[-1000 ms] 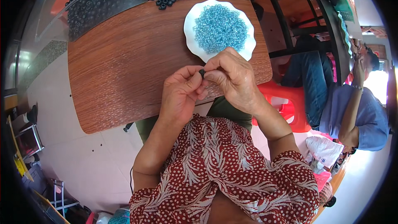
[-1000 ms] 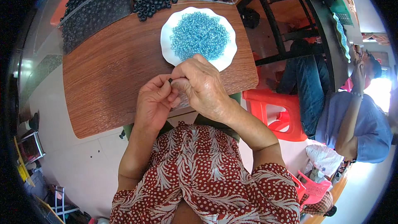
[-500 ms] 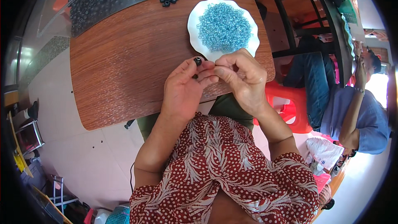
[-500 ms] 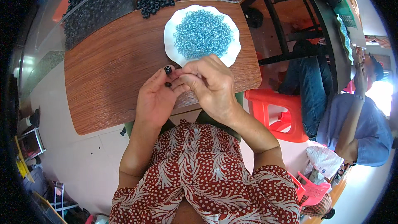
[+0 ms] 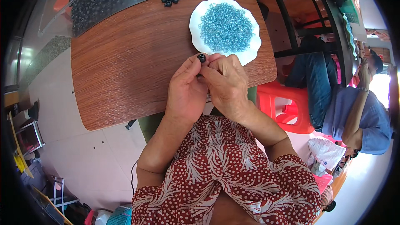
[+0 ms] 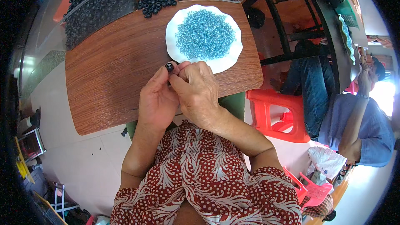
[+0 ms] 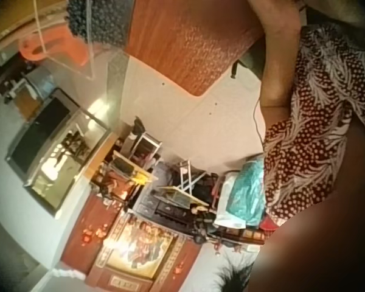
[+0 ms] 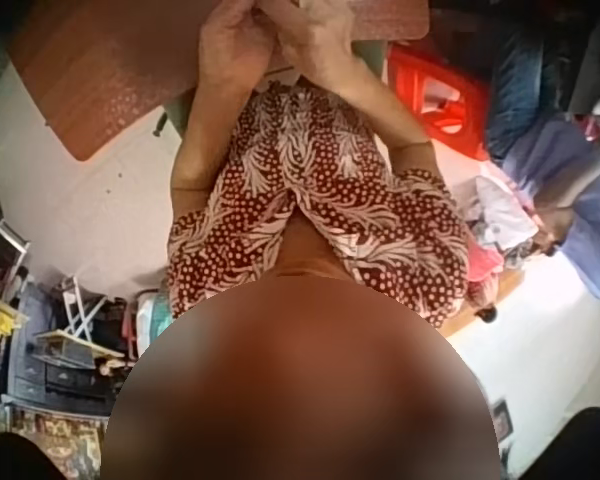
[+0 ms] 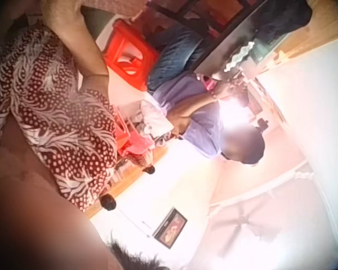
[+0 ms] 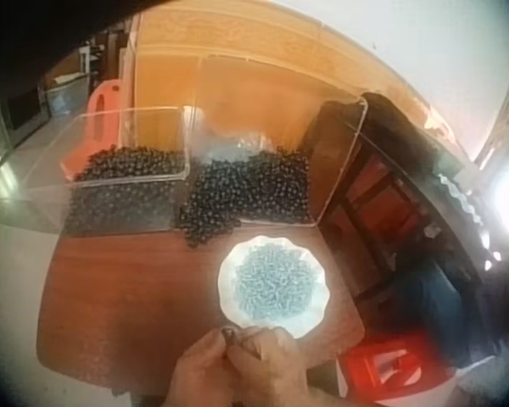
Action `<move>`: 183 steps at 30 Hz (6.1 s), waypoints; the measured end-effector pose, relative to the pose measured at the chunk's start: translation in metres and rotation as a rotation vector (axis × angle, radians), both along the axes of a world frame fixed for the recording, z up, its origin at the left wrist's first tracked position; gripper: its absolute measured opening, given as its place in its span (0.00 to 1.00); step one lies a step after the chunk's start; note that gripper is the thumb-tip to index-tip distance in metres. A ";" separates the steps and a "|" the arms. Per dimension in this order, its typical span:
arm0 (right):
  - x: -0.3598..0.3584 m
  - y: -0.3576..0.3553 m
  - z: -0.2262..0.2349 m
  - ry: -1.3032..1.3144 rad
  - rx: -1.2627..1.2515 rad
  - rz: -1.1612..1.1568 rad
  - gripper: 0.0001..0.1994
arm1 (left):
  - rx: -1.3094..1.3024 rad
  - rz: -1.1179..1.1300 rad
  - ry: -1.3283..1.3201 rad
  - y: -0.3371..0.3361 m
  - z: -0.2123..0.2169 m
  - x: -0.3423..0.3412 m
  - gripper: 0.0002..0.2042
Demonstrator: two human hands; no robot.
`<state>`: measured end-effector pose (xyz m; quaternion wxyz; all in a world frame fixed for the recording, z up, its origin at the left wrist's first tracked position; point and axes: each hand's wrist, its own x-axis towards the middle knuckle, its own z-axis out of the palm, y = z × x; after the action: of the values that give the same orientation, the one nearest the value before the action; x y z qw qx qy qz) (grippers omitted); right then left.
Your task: Assembling small jewelry parts by placing tiny blue beads into black circular bases.
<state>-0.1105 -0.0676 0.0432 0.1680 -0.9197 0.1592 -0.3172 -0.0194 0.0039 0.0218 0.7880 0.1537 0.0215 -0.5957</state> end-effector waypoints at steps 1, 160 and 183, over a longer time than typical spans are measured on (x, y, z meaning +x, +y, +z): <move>0.000 0.000 0.000 0.013 -0.005 0.004 0.12 | -0.001 -0.001 0.000 0.001 -0.001 0.000 0.12; -0.024 -0.032 0.031 0.067 1.437 0.100 0.08 | 0.163 -0.047 -0.405 0.012 -0.019 -0.013 0.09; -0.029 -0.026 0.037 0.008 1.550 0.114 0.07 | 0.267 -0.098 -0.512 0.019 0.013 -0.020 0.08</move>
<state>-0.1395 -0.0934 0.0801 0.7788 -0.5474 0.2884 -0.1028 -0.0396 0.0232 0.0343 0.7110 0.4022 -0.1070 -0.5667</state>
